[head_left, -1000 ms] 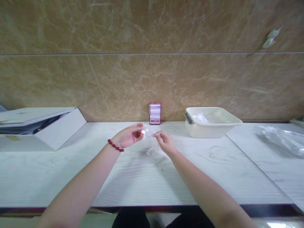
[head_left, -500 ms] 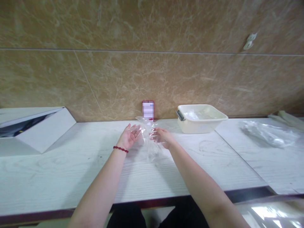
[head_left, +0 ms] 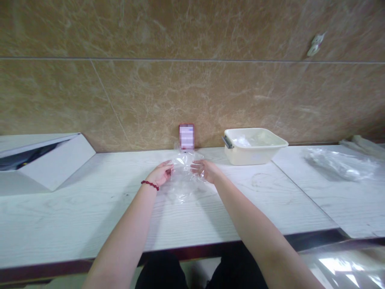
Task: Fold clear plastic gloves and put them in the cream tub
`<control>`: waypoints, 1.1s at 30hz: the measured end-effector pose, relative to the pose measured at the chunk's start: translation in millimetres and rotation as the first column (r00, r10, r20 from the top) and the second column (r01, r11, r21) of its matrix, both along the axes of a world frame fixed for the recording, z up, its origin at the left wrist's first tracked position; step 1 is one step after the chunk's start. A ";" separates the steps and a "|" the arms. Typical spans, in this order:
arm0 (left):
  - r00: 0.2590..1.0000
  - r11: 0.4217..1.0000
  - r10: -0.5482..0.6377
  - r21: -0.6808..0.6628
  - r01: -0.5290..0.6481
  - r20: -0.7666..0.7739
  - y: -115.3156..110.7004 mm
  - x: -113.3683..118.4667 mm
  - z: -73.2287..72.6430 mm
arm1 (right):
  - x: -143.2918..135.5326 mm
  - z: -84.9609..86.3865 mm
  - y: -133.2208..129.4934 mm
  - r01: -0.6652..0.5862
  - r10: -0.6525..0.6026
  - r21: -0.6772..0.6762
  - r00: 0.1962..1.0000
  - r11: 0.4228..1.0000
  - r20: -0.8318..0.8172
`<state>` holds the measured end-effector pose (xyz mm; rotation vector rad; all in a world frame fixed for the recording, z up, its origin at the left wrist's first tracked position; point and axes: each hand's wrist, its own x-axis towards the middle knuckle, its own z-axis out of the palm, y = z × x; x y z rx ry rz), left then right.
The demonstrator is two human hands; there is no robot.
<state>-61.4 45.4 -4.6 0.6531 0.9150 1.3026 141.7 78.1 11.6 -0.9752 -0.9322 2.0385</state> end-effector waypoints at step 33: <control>0.906 0.955 -0.296 -0.113 0.274 -0.304 -14.4 0.8 9.8 | -6.9 -15.2 7.7 0.189 -0.194 0.230 0.981 0.955 0.001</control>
